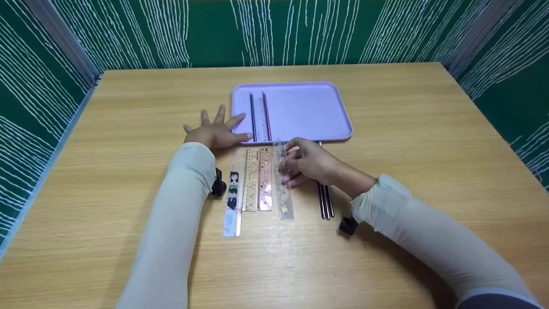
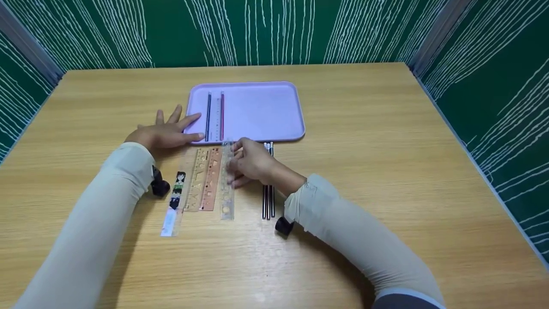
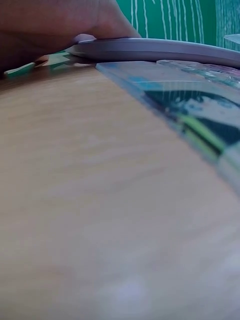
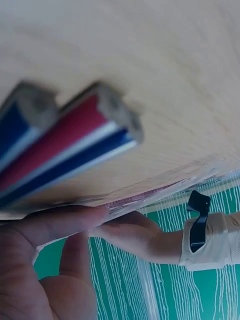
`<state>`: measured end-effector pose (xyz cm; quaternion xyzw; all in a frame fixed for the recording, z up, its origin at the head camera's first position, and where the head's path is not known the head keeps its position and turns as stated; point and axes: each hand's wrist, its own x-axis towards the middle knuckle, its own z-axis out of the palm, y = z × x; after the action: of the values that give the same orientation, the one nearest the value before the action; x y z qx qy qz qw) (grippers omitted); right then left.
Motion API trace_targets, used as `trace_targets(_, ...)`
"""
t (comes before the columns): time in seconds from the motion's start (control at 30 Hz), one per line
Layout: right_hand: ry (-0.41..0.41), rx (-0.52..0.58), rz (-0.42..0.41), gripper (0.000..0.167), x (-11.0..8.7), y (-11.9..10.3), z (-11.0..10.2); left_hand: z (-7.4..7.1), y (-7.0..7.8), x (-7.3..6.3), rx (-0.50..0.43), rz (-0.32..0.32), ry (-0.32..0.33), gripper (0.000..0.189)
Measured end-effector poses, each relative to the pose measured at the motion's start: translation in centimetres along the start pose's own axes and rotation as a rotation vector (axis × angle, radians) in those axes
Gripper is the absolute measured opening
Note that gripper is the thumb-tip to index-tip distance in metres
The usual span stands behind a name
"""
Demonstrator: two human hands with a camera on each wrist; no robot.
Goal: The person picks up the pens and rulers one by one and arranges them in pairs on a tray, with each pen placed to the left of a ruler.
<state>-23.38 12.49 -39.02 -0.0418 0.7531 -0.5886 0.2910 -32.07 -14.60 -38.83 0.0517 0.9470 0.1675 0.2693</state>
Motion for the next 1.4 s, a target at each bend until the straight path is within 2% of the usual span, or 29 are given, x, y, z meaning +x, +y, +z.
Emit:
trace_targets(0.4, -0.035, 0.063, 0.004, 0.038, -0.1, 0.7, -0.7, -0.1, 0.3, -0.3, 0.029, 0.026, 0.007, 0.086)
trace_targets(0.57, -0.048, 0.123, 0.012, 0.041, 0.0, 0.8, -0.9, -0.1, 0.4, -0.3, 0.025, 0.016, 0.008, 0.087)
trace_targets(0.67, -0.077, 0.166, 0.02, 0.052, 0.0, 0.7, -1.0, -0.1, 0.4, -0.2, 0.015, 0.005, 0.008, 0.089)
trace_targets(0.8, -0.129, 0.202, 0.017, 0.079, 0.0, 0.6, -1.3, -0.2, 0.3, -0.1, 0.004, -0.002, 0.01, 0.09)
trace_targets(0.87, -0.142, 0.207, 0.008, 0.084, 0.0, 0.6, -1.3, -0.2, 0.2, -0.1, 0.0, -0.003, 0.01, 0.09)
trace_targets(0.93, -0.142, 0.207, 0.007, 0.081, 0.0, 0.6, -1.3, -0.1, 0.1, -0.1, -0.004, -0.008, 0.009, 0.089)
trace_targets(1.17, -0.095, 0.222, -0.01, 0.051, 0.3, 0.8, -1.1, 0.1, 0.1, -0.1, -0.009, -0.019, 0.005, 0.088)
trace_targets(1.4, -0.075, 0.231, -0.035, 0.041, 0.5, 0.7, -1.0, 0.0, 0.1, -0.3, -0.004, -0.01, 0.012, 0.088)
